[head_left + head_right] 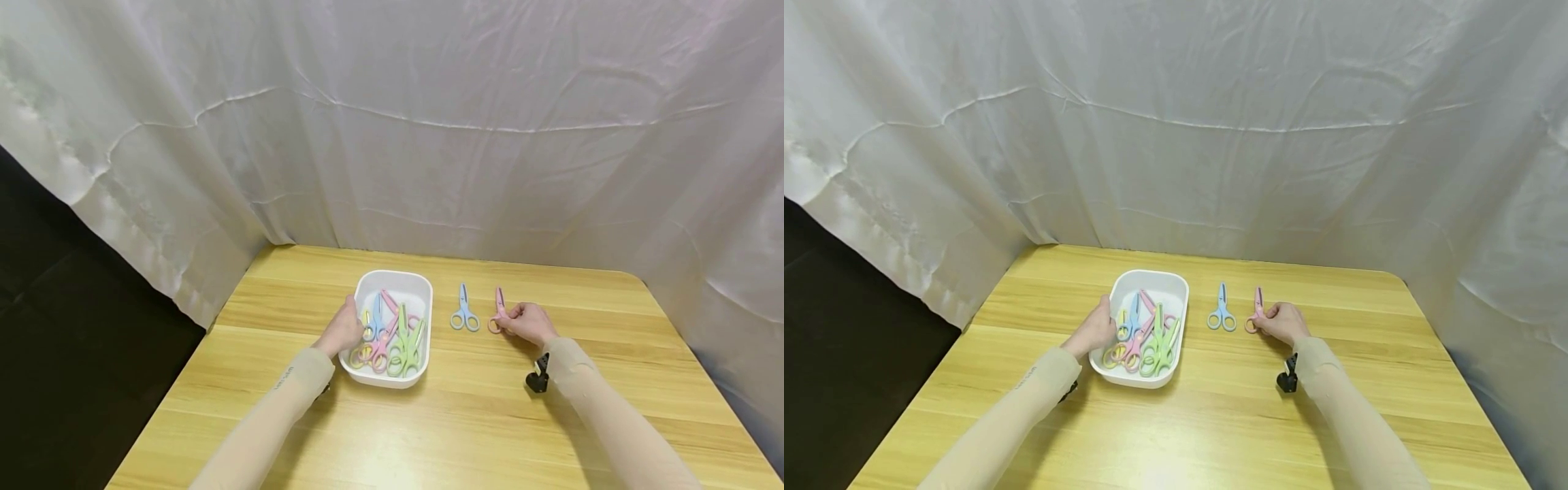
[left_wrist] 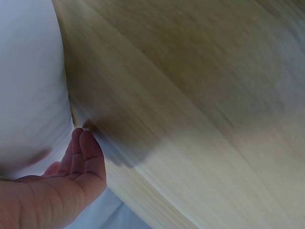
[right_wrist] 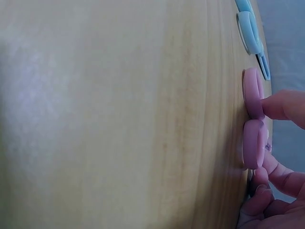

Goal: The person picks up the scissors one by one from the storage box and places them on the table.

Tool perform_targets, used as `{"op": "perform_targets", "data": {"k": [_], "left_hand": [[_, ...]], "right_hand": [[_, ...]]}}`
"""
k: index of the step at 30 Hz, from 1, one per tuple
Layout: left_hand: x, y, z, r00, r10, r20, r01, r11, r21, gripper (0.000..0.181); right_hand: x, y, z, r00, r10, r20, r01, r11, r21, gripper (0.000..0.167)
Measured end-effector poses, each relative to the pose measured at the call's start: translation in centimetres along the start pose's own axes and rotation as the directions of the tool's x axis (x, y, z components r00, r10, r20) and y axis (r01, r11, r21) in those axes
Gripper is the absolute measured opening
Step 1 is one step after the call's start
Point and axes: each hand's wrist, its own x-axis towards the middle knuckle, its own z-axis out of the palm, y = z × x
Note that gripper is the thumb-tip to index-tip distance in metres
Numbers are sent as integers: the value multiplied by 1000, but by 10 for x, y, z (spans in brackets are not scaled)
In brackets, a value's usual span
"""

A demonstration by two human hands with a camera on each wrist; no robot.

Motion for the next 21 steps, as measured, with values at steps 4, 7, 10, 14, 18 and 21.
{"op": "perform_targets", "data": {"k": [4, 7, 10, 14, 18, 21], "left_hand": [[-1, 0, 0, 1000, -2, 0, 2, 1000, 4, 76], [-2, 1, 0, 1000, -1, -1, 1, 1000, 12, 76], [-3, 1, -1, 1000, 6, -3, -6, 1000, 15, 75], [-4, 1, -1, 1000, 13, -4, -13, 1000, 9, 74], [-4, 1, -1, 1000, 15, -3, -15, 1000, 3, 73], [-3, 2, -1, 1000, 18, -6, -18, 1000, 4, 72]], "right_hand": [[2, 2, 1, 1000, -11, -5, 11, 1000, -8, 46], [2, 3, 1, 1000, -14, -12, 14, 1000, -14, 45], [3, 3, 1, 1000, -25, -10, 24, 1000, -20, 45], [3, 4, 0, 1000, -30, -10, 29, 999, -30, 45], [3, 4, -1, 999, -32, -10, 32, 999, -23, 46], [2, 4, -1, 1000, -17, -6, 17, 1000, 23, 49]]}}
